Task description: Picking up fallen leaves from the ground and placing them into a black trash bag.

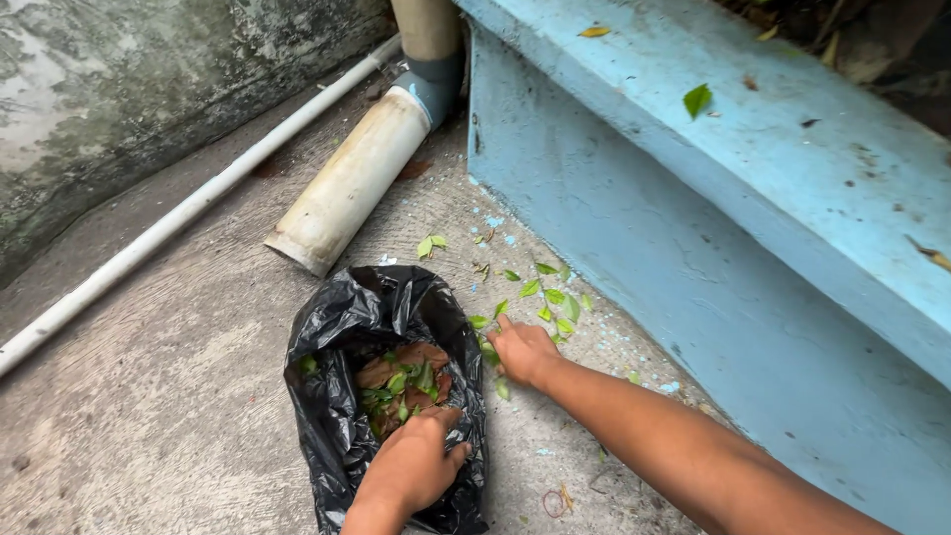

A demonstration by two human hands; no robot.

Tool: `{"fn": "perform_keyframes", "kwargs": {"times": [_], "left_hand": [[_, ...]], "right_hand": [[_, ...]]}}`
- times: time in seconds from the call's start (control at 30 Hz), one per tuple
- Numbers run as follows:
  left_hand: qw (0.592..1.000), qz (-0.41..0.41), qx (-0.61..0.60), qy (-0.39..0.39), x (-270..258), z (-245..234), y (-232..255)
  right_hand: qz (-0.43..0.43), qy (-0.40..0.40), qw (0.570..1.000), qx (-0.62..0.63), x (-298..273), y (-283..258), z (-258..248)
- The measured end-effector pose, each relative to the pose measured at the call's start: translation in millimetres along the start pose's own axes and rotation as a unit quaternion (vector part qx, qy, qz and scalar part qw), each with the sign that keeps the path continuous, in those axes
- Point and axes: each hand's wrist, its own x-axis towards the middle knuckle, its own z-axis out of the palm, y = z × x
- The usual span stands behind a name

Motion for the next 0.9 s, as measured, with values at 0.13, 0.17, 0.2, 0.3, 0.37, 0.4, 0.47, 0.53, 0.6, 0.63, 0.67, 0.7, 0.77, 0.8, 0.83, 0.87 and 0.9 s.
{"fn": "perform_keyframes", "kwargs": {"times": [0.13,0.17,0.2,0.3,0.37,0.4,0.47,0.53,0.6,0.63,0.67,0.7,0.77,0.8,0.83,0.87,0.9], "left_hand": [[0.999,-0.023,-0.027,0.021,0.4,-6.2,-0.9],[0.997,-0.045,-0.05,0.023,0.3,-8.3,1.2],[0.995,-0.064,-0.072,0.026,1.4,-10.6,4.5],[0.988,-0.063,-0.13,0.049,19.8,3.1,-1.0],[0.977,-0.036,-0.194,0.084,45.3,23.3,-18.0],[0.958,-0.007,-0.259,0.12,57.9,34.9,-25.3],[0.947,0.011,-0.276,0.163,67.7,42.1,-16.4],[0.934,0.029,-0.289,0.207,74.0,42.5,-3.2],[0.881,0.081,-0.365,0.288,77.2,39.0,15.7],[0.881,0.082,-0.364,0.29,80.7,40.0,18.2],[0.868,0.14,-0.363,0.309,83.7,43.4,22.0],[0.851,0.197,-0.361,0.327,86.7,46.7,26.0],[0.842,0.199,-0.429,0.261,108.9,72.9,17.0],[0.826,0.2,-0.49,0.192,121.8,84.4,13.9],[0.825,0.204,-0.491,0.191,125.1,89.0,15.1],[0.818,0.204,-0.515,0.156,128.2,94.5,16.4],[0.81,0.203,-0.538,0.12,131.4,100.0,17.6]], "right_hand": [[0.008,0.024,0.999,0.035,11.3,10.7,-1.8],[0.041,0.005,0.995,0.091,9.3,9.0,-14.4],[0.075,-0.013,0.986,0.146,6.7,9.4,-27.7],[0.058,0.079,0.961,0.259,14.0,31.0,-15.7],[0.028,0.148,0.933,0.327,26.6,42.0,9.4],[-0.002,0.216,0.896,0.388,31.2,49.2,21.8],[0.012,0.204,0.862,0.465,10.0,41.4,3.2],[0.025,0.193,0.819,0.539,-14.7,31.8,-20.1],[0.058,0.096,0.762,0.638,-44.6,22.6,-46.8],[0.056,0.097,0.761,0.638,-55.3,22.7,-52.9],[0.042,0.078,0.751,0.654,-68.3,24.2,-58.3],[0.027,0.058,0.74,0.669,-81.4,25.6,-63.8],[0.024,0.059,0.738,0.672,-100.1,30.9,-62.4],[0.02,0.061,0.734,0.676,-108.8,34.6,-63.2],[0.021,0.065,0.736,0.674,-114.3,38.2,-60.5],[0.035,0.065,0.739,0.67,-120.3,42.0,-57.3],[0.05,0.065,0.741,0.666,-126.0,45.6,-54.0]]}}
